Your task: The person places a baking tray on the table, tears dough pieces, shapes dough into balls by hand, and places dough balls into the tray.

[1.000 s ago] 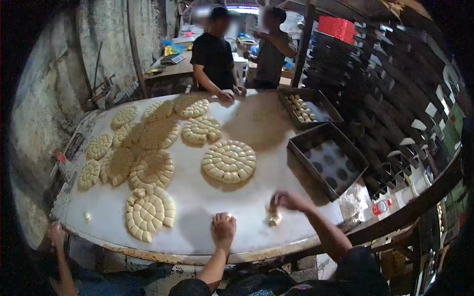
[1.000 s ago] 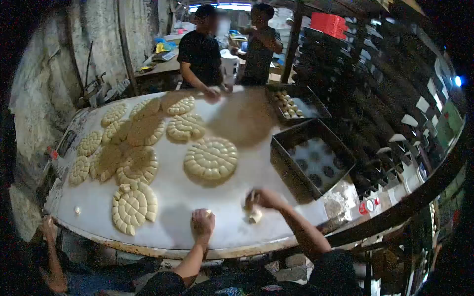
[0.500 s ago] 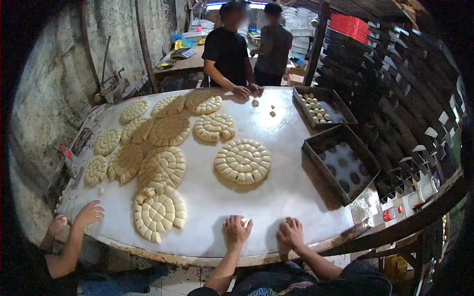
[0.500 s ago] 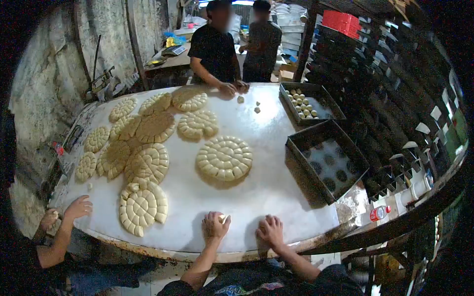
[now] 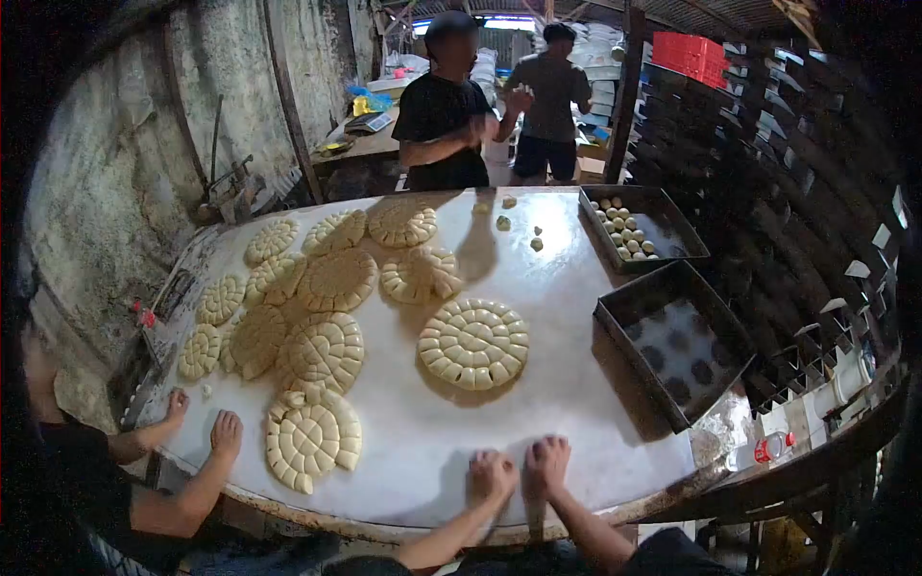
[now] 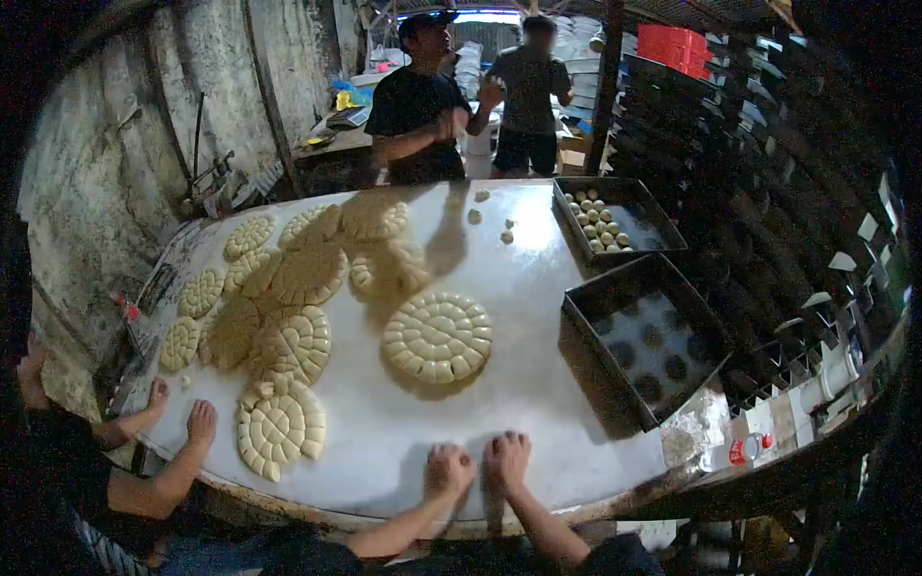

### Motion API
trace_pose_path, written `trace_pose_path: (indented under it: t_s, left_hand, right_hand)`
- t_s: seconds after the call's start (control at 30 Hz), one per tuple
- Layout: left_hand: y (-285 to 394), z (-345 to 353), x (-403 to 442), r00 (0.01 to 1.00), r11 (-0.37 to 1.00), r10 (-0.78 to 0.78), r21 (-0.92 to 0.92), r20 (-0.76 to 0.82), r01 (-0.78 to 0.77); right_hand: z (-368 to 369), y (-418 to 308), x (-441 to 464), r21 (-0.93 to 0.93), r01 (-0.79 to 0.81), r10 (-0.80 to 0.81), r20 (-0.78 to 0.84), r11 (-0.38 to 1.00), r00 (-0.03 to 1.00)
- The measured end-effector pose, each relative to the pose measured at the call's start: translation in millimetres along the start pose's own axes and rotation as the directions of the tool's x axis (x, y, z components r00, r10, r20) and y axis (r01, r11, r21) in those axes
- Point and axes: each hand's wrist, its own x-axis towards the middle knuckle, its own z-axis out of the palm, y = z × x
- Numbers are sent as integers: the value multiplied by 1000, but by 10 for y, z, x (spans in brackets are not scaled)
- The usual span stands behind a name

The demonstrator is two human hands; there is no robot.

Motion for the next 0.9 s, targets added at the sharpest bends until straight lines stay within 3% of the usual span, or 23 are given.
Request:
trace_pose_path:
  t_s: [0.03,0.07,0.1,0.13,0.17,0.2,0.23,0.3,0.33,0.4,0.47,0.5,0.57,0.63,0.7,0.77,0.9]
  left_hand:
    - [64,-211,-179,991,998,41,-47,130,-35]
    - [-8,-319,-355,977,989,147,-16,153,-146]
    - [-285,-187,-570,975,977,214,-20,65,-213]
    - [-552,-189,-712,967,966,251,-66,50,-248]
    - [-611,-429,-646,985,987,157,-56,76,-153]
    - [-1233,-12,-638,982,970,187,161,-22,-181]
    - [-873,-556,-225,1000,974,10,224,13,-12]
    - [-952,-519,329,990,965,-102,231,-94,121]
    - [-861,-385,524,972,958,-89,249,-218,144]
    - [-416,-220,790,936,934,-328,104,-131,342]
    - [-56,9,668,968,956,-211,177,-134,233]
    - [141,32,582,973,959,-187,190,-132,210]
    - [117,213,209,994,986,-94,136,-60,101]
    - [87,102,-212,989,991,52,133,-140,-33]
    - [-81,-71,-577,988,997,4,81,-151,9]
    - [-388,-301,-745,982,972,-35,222,-188,77]
    - [-890,-611,-412,946,943,-36,303,-321,138]
  right_hand:
    - [-125,-34,-200,9,103,-103,-2,995,995]
    - [-258,43,-417,24,140,-141,26,990,990]
    - [-425,199,-604,38,174,-176,58,984,983]
    - [-599,380,-693,21,111,-113,112,994,987]
    - [-731,592,-693,2,52,-51,163,999,985]
    - [-777,840,-573,-95,118,-110,91,988,990]
    - [-744,1022,-396,-195,176,-175,23,965,984]
    - [-650,1122,69,-241,65,-103,-147,968,984]
    - [-536,1105,280,-141,-14,-10,-167,990,986]
    - [-251,894,588,-4,-140,139,-117,990,983]
    - [-153,525,574,52,-158,158,-12,986,987]
    - [-204,372,549,76,-121,119,30,990,992]
    - [-212,348,232,137,39,-30,-68,990,997]
    - [-371,453,-98,122,126,-127,1,985,992]
    - [-651,610,-386,132,137,-142,26,982,990]
    - [-798,871,-482,140,137,-144,44,981,989]
    - [-929,1147,-68,-48,69,-68,17,996,998]
